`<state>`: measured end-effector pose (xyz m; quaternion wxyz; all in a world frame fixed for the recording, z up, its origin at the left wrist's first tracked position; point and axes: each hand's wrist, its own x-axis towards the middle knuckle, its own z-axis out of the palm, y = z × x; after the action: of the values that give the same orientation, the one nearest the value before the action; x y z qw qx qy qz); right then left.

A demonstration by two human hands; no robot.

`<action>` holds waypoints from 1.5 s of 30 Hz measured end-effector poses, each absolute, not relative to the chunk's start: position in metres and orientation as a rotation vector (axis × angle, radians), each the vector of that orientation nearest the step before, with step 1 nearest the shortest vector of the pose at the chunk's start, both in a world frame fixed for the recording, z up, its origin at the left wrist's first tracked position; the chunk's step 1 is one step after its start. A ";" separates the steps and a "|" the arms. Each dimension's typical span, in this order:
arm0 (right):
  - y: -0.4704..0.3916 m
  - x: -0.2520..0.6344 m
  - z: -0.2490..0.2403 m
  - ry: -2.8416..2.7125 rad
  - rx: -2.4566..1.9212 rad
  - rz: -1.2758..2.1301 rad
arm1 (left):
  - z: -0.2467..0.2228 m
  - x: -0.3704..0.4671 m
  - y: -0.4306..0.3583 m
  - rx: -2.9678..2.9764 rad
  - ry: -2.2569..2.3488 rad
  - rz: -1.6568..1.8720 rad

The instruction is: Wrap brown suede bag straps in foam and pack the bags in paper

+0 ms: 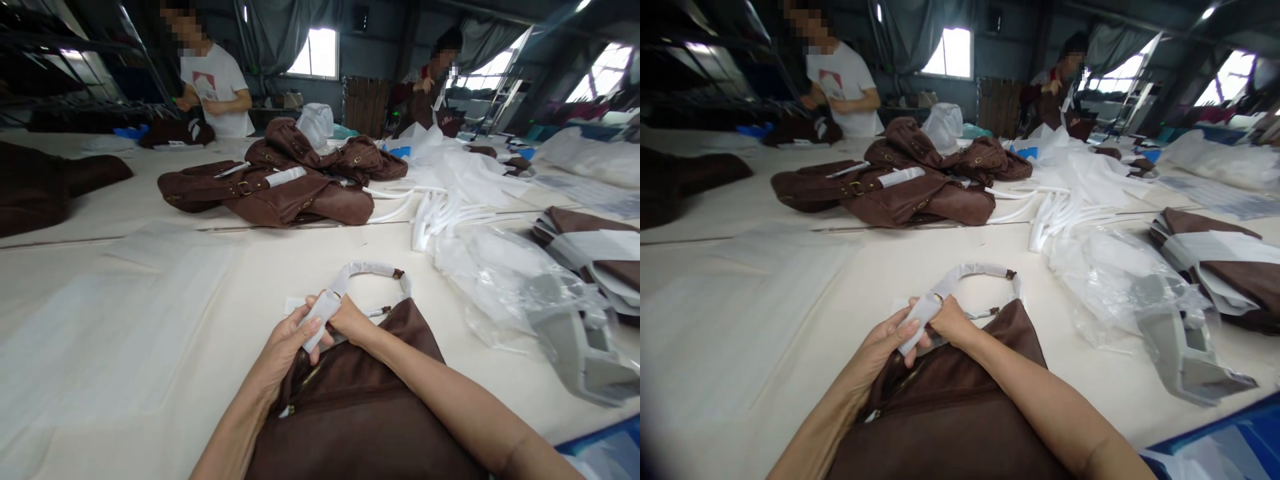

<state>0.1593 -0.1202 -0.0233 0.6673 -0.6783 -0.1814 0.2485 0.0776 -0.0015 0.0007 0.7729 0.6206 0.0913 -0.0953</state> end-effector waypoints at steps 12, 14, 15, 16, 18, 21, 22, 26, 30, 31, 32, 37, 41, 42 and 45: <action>-0.276 0.120 0.015 -0.409 -2.044 0.161 | 0.008 0.079 -0.002 1.374 0.369 -0.054; -0.309 0.106 0.010 -0.267 -2.142 0.048 | 0.015 0.080 -0.003 1.424 0.346 -0.016; -0.322 0.100 0.005 -0.206 -2.188 0.028 | 0.018 0.082 -0.002 1.455 0.341 0.005; -0.332 0.095 0.000 -0.158 -2.229 0.046 | 0.020 0.083 -0.002 1.485 0.342 0.025; -0.342 0.087 -0.011 -0.103 -2.296 0.154 | 0.023 0.085 0.000 1.523 0.364 0.068; -0.339 0.081 -0.024 -0.080 -2.334 0.271 | 0.027 0.087 0.002 1.539 0.405 0.143; -0.336 0.081 -0.026 -0.078 -2.302 0.270 | 0.029 0.087 0.003 1.543 0.414 0.172; -0.323 0.085 -0.015 -0.058 -1.937 0.273 | 0.048 0.085 0.006 1.573 0.437 0.281; -0.319 0.114 0.009 -0.059 -1.808 0.175 | 0.075 0.093 0.014 1.643 0.413 0.362; -0.319 0.126 0.013 -0.075 -1.844 0.136 | 0.080 0.099 0.017 1.665 0.399 0.379; -0.319 0.139 0.015 -0.088 -1.916 0.100 | 0.084 0.105 0.020 1.687 0.386 0.394; -0.318 0.183 0.022 -0.179 -2.453 -0.184 | 0.094 0.120 0.025 1.812 0.339 0.467; -0.299 0.182 0.042 -0.501 -2.364 -0.208 | 0.100 0.054 0.002 1.942 0.182 0.338; -0.289 0.181 0.047 -0.579 -2.318 -0.125 | 0.099 0.029 -0.007 1.995 0.104 0.282; -0.247 0.184 0.055 -0.757 -2.187 0.155 | 0.090 -0.041 -0.029 2.493 -0.275 0.195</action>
<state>0.1839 -0.2465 0.0547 0.3995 -0.8644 -0.2991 0.0613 -0.0407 -0.0290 0.0899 0.3078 0.9429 -0.1040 0.0739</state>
